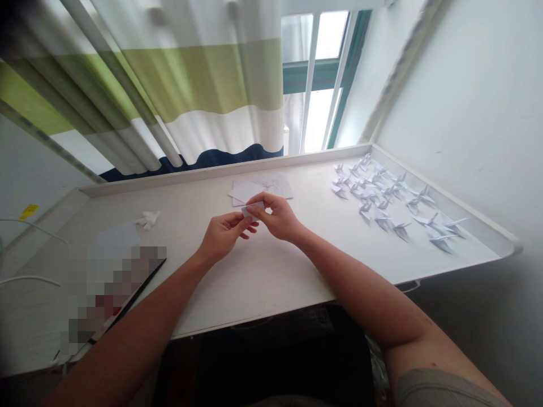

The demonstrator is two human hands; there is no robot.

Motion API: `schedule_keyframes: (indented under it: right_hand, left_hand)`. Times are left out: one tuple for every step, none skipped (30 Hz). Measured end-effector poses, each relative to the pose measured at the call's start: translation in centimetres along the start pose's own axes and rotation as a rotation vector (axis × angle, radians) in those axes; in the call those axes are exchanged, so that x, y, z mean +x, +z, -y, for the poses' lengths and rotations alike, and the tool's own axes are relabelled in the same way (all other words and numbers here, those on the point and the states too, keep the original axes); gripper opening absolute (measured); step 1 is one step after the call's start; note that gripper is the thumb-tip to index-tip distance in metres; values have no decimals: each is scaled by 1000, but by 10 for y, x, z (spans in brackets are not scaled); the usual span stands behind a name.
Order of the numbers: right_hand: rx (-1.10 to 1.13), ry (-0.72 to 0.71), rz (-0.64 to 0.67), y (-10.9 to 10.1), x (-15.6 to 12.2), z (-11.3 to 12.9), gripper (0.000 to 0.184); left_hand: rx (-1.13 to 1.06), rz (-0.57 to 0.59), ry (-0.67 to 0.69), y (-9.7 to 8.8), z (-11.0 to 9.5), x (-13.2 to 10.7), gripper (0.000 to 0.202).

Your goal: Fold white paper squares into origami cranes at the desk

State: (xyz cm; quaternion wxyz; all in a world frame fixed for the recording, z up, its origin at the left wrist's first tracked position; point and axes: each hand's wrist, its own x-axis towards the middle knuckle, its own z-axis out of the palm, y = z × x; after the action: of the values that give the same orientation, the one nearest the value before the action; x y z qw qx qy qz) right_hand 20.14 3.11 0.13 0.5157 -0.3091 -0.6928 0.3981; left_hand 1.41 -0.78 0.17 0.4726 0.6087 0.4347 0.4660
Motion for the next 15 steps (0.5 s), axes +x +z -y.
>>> schedule_keyframes:
  right_hand:
    - [2,-1,9,0,0,-1,29]
    - [12,3,20,0,0,-1,29]
    - [33,16,36,0,0,-2,29]
    - [61,34,53,0,0,-3,30]
    - [96,52,69,0,0,-3,31]
    - [135,69,82,0,0,-3,33]
    - [175,86,94,0,1,-2,35]
    - [215,102,108,0,1,-1,36]
    - [255,119,120,1,1,1,36]
    - [292,137,133,1,1,2,36]
    - [326,155,144,2,1,4,36]
    - [356,170,151,3,1,5,35]
    - [378,181,152,4,1,6,35]
    - [397,191,153,4,0,7,34]
    - [413,199,153,5,0,8,34]
  left_hand:
    - [5,3,-1,1,1,0,39]
    - [5,0,-1,1,1,-1,40]
    - [4,-5,0,2,2,-1,42]
    - [4,-9,3,3,2,-2,43]
    - [8,-11,9,4,1,-2,45]
    - [16,-11,16,5,1,-3,46]
    - [28,-10,25,5,0,-3,47]
    - [39,-11,34,6,-1,-4,47]
    - [52,-11,42,6,-2,-5,47]
    - [63,-11,50,7,-2,-5,46]
    - [73,-11,57,7,-2,-6,46]
    - [79,-11,62,7,-2,-6,45]
    - [82,-12,64,8,-1,-6,45]
    - [81,-12,63,8,0,-7,44]
    - [76,-13,60,8,0,-7,43]
